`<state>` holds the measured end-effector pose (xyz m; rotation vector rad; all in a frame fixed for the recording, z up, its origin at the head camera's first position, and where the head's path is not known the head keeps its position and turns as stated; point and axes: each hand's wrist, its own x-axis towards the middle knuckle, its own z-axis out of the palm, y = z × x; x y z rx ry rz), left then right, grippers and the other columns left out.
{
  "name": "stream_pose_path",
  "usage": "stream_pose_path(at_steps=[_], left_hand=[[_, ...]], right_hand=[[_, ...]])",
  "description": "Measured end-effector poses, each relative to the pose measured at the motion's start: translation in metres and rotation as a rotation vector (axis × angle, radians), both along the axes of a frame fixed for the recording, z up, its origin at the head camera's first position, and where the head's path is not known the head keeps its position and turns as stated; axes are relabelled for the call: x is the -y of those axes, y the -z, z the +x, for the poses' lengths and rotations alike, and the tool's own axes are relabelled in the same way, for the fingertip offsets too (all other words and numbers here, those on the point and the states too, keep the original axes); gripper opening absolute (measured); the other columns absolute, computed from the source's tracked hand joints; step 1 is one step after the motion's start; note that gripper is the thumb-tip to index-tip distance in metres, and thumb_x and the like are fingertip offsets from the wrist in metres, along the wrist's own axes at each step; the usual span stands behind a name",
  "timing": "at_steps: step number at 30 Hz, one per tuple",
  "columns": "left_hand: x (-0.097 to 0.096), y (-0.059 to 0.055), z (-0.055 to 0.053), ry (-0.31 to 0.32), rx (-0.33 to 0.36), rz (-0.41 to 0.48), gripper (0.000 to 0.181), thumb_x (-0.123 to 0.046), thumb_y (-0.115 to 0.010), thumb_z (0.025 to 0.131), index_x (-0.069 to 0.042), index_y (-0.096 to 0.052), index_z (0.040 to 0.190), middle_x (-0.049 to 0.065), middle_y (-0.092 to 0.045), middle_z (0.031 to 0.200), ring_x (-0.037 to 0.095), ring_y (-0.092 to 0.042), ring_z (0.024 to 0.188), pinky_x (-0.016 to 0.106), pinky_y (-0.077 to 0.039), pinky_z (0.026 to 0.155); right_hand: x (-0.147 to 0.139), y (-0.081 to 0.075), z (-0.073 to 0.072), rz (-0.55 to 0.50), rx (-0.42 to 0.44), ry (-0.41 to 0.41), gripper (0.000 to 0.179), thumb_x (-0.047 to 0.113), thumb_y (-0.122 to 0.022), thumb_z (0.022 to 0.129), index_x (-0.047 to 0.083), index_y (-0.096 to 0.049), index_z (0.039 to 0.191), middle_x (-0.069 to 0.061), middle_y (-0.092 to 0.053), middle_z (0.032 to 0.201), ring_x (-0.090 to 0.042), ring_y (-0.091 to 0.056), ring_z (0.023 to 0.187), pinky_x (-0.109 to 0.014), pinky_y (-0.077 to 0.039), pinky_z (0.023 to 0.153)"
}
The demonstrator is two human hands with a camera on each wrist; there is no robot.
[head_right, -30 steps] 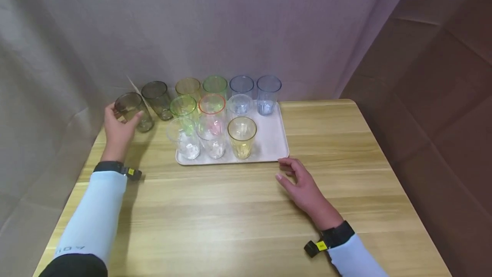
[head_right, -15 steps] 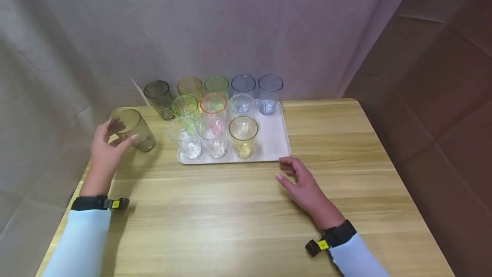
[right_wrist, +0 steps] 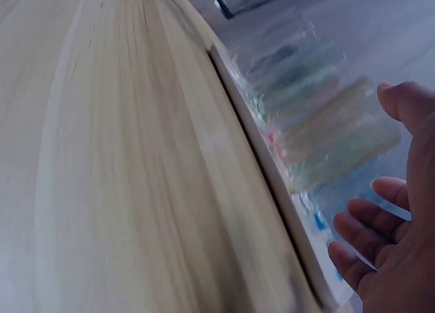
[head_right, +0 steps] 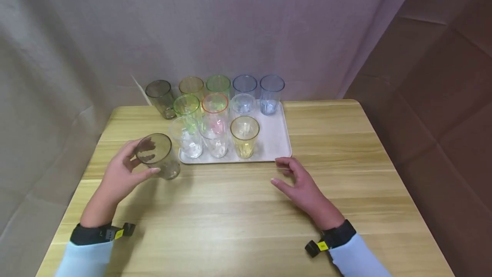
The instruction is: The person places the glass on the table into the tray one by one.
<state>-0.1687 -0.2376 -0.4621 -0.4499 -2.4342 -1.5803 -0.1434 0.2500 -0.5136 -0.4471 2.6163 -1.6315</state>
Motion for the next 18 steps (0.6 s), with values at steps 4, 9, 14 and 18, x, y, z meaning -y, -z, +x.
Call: stream_pose_path(at_steps=[4, 9, 14, 18], left_hand=[[-0.03, -0.001, 0.008, 0.127, 0.004, -0.003, 0.084, -0.009, -0.095, 0.071, -0.006, -0.057, 0.146, 0.006, -0.059, 0.137, 0.02, -0.055, 0.125, 0.036, -0.055, 0.1], [-0.073, 0.003, 0.011, 0.295, 0.001, 0.013, 0.087, -0.013, -0.095, 0.072, -0.007, -0.055, 0.148, 0.008, -0.058, 0.138, 0.024, -0.055, 0.127, 0.039, -0.055, 0.1], [-0.113, 0.008, 0.007, 0.431, -0.005, 0.028, 0.085, -0.017, -0.094, 0.074, -0.01, -0.054, 0.149, 0.006, -0.057, 0.139, 0.023, -0.056, 0.125, 0.037, -0.056, 0.099], [-0.136, 0.009, 0.006, 0.511, -0.006, 0.035, 0.084, -0.018, -0.095, 0.074, -0.009, -0.054, 0.148, 0.006, -0.057, 0.138, 0.025, -0.056, 0.124, 0.037, -0.056, 0.099]], right_hand=[[0.012, -0.009, 0.001, -0.02, -0.03, -0.067, 0.06, 0.018, -0.078, 0.094, 0.009, -0.051, 0.147, -0.011, -0.055, 0.145, -0.027, -0.051, 0.134, -0.06, -0.039, 0.111], [0.031, -0.019, -0.003, -0.042, -0.098, -0.182, 0.067, 0.011, -0.082, 0.089, 0.007, -0.05, 0.148, -0.006, -0.056, 0.143, -0.023, -0.049, 0.134, -0.054, -0.04, 0.111], [0.05, -0.029, -0.007, -0.064, -0.156, -0.289, 0.077, 0.003, -0.086, 0.083, 0.001, -0.047, 0.149, -0.012, -0.055, 0.145, -0.027, -0.049, 0.134, -0.055, -0.042, 0.109], [0.063, -0.04, -0.005, -0.081, -0.155, -0.328, 0.083, 0.001, -0.089, 0.078, 0.001, -0.046, 0.149, -0.013, -0.056, 0.143, -0.028, -0.052, 0.13, -0.058, -0.041, 0.109]])
